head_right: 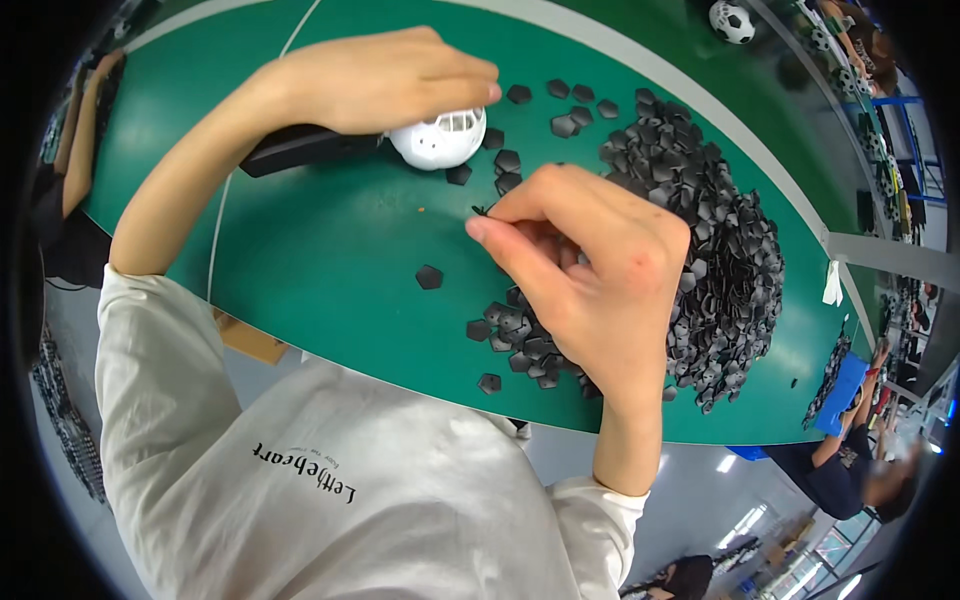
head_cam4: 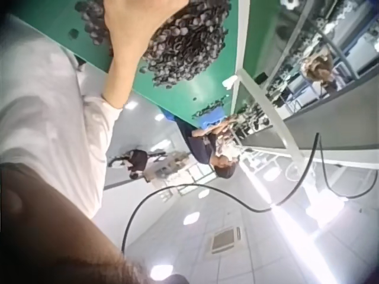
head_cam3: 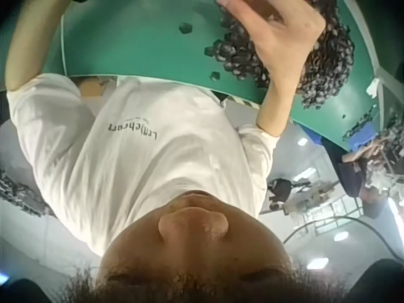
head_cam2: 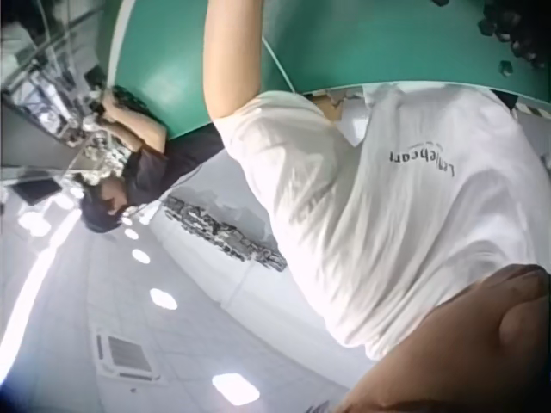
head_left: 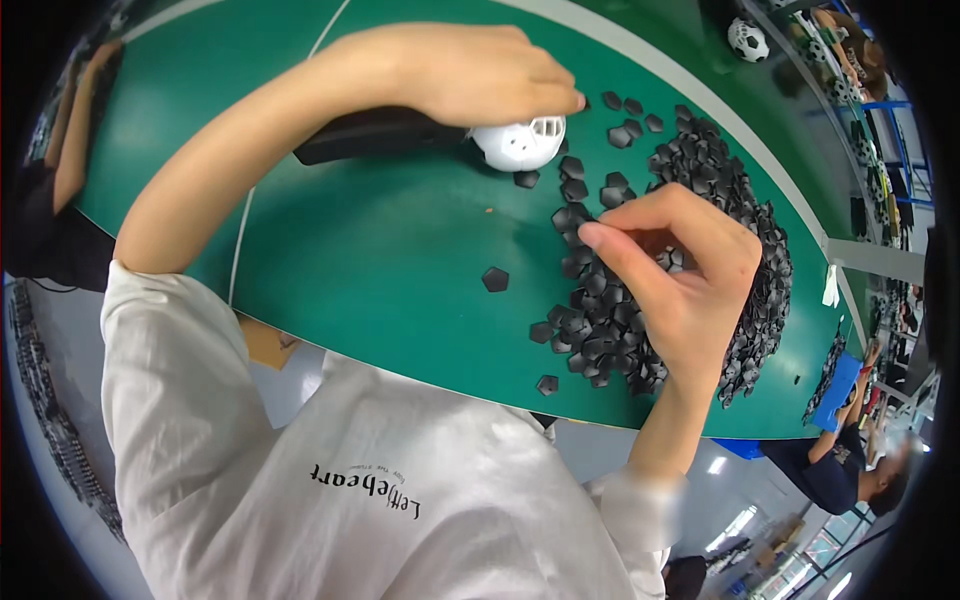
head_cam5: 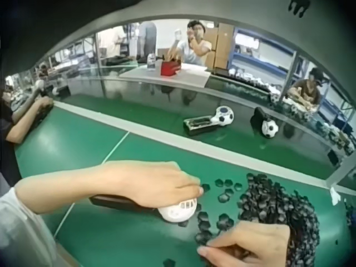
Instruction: The recorder is seen manualy assembling plastic components into soccer ball-themed devices on a production line.
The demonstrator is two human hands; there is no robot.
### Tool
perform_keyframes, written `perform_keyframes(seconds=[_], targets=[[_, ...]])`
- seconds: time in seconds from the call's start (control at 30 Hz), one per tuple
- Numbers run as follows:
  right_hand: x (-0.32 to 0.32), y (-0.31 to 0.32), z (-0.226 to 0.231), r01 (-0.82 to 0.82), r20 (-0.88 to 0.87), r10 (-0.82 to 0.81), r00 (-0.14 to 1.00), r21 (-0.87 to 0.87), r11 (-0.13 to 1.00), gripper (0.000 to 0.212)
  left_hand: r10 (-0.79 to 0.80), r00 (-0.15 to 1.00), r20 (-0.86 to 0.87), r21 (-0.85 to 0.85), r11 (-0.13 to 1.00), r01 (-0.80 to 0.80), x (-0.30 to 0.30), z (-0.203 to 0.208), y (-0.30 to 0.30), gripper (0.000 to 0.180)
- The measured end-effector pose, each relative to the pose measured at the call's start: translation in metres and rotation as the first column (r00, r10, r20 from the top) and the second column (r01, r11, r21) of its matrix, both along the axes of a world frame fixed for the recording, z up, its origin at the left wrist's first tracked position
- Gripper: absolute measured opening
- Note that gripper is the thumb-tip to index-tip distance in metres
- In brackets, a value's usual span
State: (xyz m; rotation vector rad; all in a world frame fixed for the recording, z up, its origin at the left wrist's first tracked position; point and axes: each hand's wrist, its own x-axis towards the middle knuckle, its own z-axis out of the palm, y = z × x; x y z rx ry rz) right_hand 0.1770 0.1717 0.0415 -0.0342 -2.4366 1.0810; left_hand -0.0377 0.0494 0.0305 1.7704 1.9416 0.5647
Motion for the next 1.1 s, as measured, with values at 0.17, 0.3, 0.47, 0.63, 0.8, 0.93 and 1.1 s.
perform_keyframes(seconds=[0.17,0.3,0.47,0.63,0.8,0.93,1.1], targets=[[-0.032,-0.011,0.005,-0.081,0.187,0.077,0.979,0.016,0.997,0.01,-0.263,0.921,-0.287,0.195,0.925,0.325,-0.026,-0.028,-0.006,0.031],[-0.06,-0.008,0.01,-0.077,0.243,0.046,0.969,0.121,0.99,0.009,-0.284,0.946,-0.156,0.177,0.934,0.31,-0.021,0.0,-0.007,0.027],[-0.075,-0.017,0.02,-0.013,0.373,-0.064,0.925,0.2,0.98,0.011,-0.272,0.935,-0.226,-0.053,0.962,0.267,-0.018,-0.001,-0.005,0.03],[-0.072,-0.014,0.019,0.002,0.396,-0.113,0.911,0.27,0.963,0.015,-0.237,0.971,-0.046,-0.124,0.965,0.23,-0.021,0.004,0.012,0.036],[-0.073,-0.002,0.009,0.162,0.451,-0.227,0.863,0.18,0.97,0.031,-0.163,0.983,-0.089,-0.176,0.974,0.145,-0.02,-0.004,0.026,0.032],[-0.068,0.011,0.009,0.23,0.347,-0.178,0.921,-0.114,0.967,0.051,-0.378,0.849,-0.369,-0.031,0.918,0.395,-0.038,0.023,0.044,0.042],[-0.071,0.023,0.04,0.069,0.192,0.006,0.981,-0.382,0.922,0.052,-0.25,0.915,-0.316,0.01,0.964,0.266,-0.011,0.116,0.031,0.047]])
